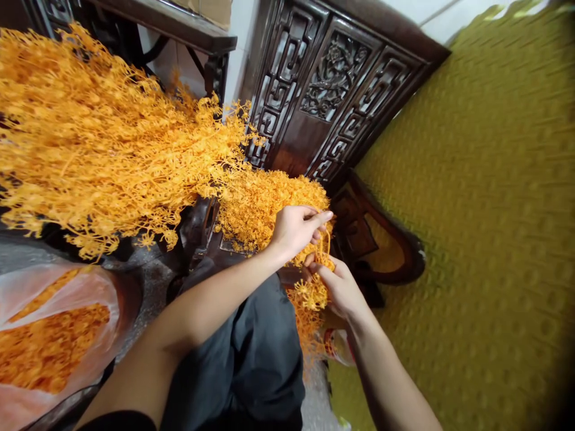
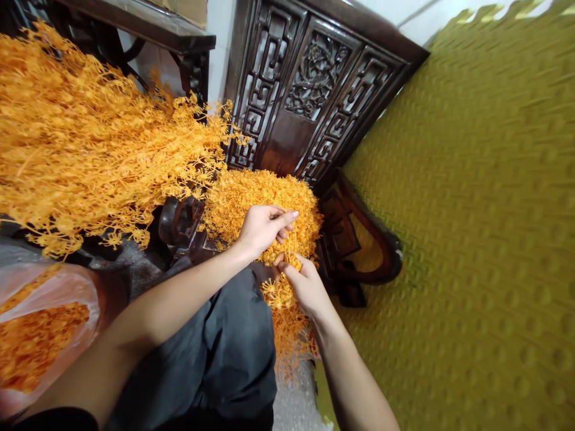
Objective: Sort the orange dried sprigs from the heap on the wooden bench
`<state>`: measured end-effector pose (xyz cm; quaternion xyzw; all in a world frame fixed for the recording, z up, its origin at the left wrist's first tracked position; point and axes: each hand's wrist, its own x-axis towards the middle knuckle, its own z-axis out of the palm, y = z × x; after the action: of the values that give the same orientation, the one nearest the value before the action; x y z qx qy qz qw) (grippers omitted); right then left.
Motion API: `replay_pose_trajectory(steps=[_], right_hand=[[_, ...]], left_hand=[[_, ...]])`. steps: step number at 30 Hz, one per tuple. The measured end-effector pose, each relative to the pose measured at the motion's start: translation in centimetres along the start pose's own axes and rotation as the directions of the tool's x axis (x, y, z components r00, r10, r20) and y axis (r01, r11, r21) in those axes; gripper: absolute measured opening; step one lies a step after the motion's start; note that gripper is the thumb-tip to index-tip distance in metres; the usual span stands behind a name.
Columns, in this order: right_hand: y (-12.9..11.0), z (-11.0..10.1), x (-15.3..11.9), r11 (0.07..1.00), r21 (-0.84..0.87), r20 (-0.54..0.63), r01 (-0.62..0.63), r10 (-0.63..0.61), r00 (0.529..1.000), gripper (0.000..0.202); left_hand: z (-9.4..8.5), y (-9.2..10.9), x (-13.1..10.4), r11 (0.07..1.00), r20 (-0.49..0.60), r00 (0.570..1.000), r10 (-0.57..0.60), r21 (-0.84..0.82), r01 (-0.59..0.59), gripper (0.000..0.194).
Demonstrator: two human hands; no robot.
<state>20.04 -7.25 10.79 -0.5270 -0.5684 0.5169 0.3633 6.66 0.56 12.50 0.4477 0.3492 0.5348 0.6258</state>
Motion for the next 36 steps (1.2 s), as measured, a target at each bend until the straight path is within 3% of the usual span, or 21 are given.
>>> replay_pose_trajectory(steps=[4, 6, 7, 8, 9, 11, 12, 13, 14, 16, 17, 19, 21, 23, 24, 26, 29, 31, 32, 34, 36], right_hand=[[-1.3, -1.3, -0.9, 0.991, 0.104, -0.064, -0.079, 0.086, 0.994, 0.012], [-2.1, -2.6, -1.5, 0.98, 0.175, -0.114, -0.095, 0.117, 0.987, 0.013], [-2.4, -3.2, -1.8, 0.971, 0.213, -0.142, -0.11, 0.142, 0.98, 0.014], [-2.6, -3.8, -2.3, 0.961, 0.246, -0.165, -0.128, 0.171, 0.971, 0.016], [-2.7, -4.2, -2.8, 0.952, 0.27, -0.18, -0.145, 0.197, 0.964, 0.017], [-2.9, -4.6, -4.0, 0.938, 0.277, -0.128, -0.206, 0.249, 0.96, 0.017], [-3.0, -4.6, -4.6, 0.932, 0.255, -0.043, -0.257, 0.277, 0.96, 0.015], [-3.3, -4.6, -5.2, 0.926, 0.209, 0.073, -0.314, 0.305, 0.949, 0.013], [-3.7, -4.6, -5.6, 0.921, 0.131, 0.218, -0.368, 0.335, 0.916, 0.01], [-4.9, -4.8, -5.8, 0.918, -0.103, 0.488, -0.383, 0.382, 0.785, 0.009], [-5.6, -5.0, -5.7, 0.923, -0.228, 0.574, -0.31, 0.385, 0.723, 0.012], [-7.1, -5.6, -5.0, 0.891, -0.45, 0.647, -0.061, 0.372, 0.665, 0.019], [-8.3, -5.9, -4.2, 0.735, -0.648, 0.594, 0.198, 0.325, 0.736, 0.02], [-9.0, -5.9, -3.5, 0.465, -0.815, 0.492, 0.345, 0.242, 0.836, 0.016], [-9.1, -5.8, -3.1, 0.328, -0.862, 0.461, 0.387, 0.192, 0.866, 0.015], [-9.0, -5.5, -2.1, 0.105, -0.876, 0.48, 0.471, 0.096, 0.872, 0.014], [-8.1, -5.3, -0.1, -0.145, -0.813, 0.582, 0.564, -0.145, 0.8, 0.016], [-7.2, -5.4, 1.6, -0.264, -0.787, 0.616, 0.558, -0.374, 0.693, 0.021], [-6.8, -5.4, 2.5, -0.288, -0.786, 0.614, 0.547, -0.47, 0.635, 0.029], [-6.0, -5.2, 4.1, -0.257, -0.802, 0.566, 0.539, -0.618, 0.546, 0.05], [-5.3, -4.6, 5.0, -0.129, -0.822, 0.46, 0.555, -0.724, 0.513, 0.074]], left_hand=[[-0.3, 0.8, -1.0, 1.0, 0.199, 0.98, -0.009, 0.024, 0.004, 0.03], [-0.8, 1.7, -2.1, 0.958, 0.217, 0.964, 0.154, 0.208, -0.2, 0.04], [-1.1, 2.2, -2.8, 0.875, 0.242, 0.925, 0.292, 0.324, -0.36, 0.041], [-1.3, 2.6, -3.4, 0.739, 0.325, 0.845, 0.424, 0.415, -0.53, 0.039], [-1.5, 3.0, -4.0, 0.571, 0.459, 0.726, 0.512, 0.45, -0.687, 0.036], [-1.5, 3.4, -4.9, 0.263, 0.705, 0.462, 0.538, 0.381, -0.887, 0.033], [-1.4, 3.4, -5.2, 0.16, 0.779, 0.358, 0.515, 0.322, -0.933, 0.034], [-1.2, 3.2, -5.4, 0.093, 0.816, 0.292, 0.498, 0.285, -0.954, 0.037], [-0.9, 2.9, -5.5, 0.051, 0.834, 0.258, 0.488, 0.267, -0.962, 0.04], [-0.4, 2.1, -5.8, 0.015, 0.862, 0.23, 0.452, 0.251, -0.968, 0.048], [-0.2, 1.6, -6.0, 0.014, 0.873, 0.242, 0.423, 0.261, -0.965, 0.052], [0.0, 0.7, -6.4, 0.043, 0.877, 0.335, 0.345, 0.342, -0.939, 0.057], [0.0, 0.1, -6.8, 0.088, 0.838, 0.489, 0.243, 0.483, -0.871, 0.057], [-0.3, 0.1, -6.8, 0.144, 0.774, 0.625, 0.105, 0.61, -0.779, 0.055], [-0.6, 0.2, -6.7, 0.186, 0.742, 0.669, 0.031, 0.654, -0.734, 0.054], [-1.1, 0.7, -6.0, 0.325, 0.69, 0.719, -0.082, 0.701, -0.635, 0.051], [-2.0, 1.2, -4.6, 0.678, 0.65, 0.743, -0.159, 0.619, -0.396, 0.051], [-2.5, 1.1, -3.5, 0.891, 0.673, 0.717, -0.182, 0.422, -0.169, 0.053], [-2.7, 0.9, -3.0, 0.947, 0.677, 0.712, -0.186, 0.317, -0.055, 0.052], [-3.4, 0.7, -2.0, 0.973, 0.609, 0.763, -0.214, 0.205, 0.11, 0.046], [-4.2, 0.9, -1.3, 0.956, 0.429, 0.867, -0.254, 0.245, 0.159, 0.041]])
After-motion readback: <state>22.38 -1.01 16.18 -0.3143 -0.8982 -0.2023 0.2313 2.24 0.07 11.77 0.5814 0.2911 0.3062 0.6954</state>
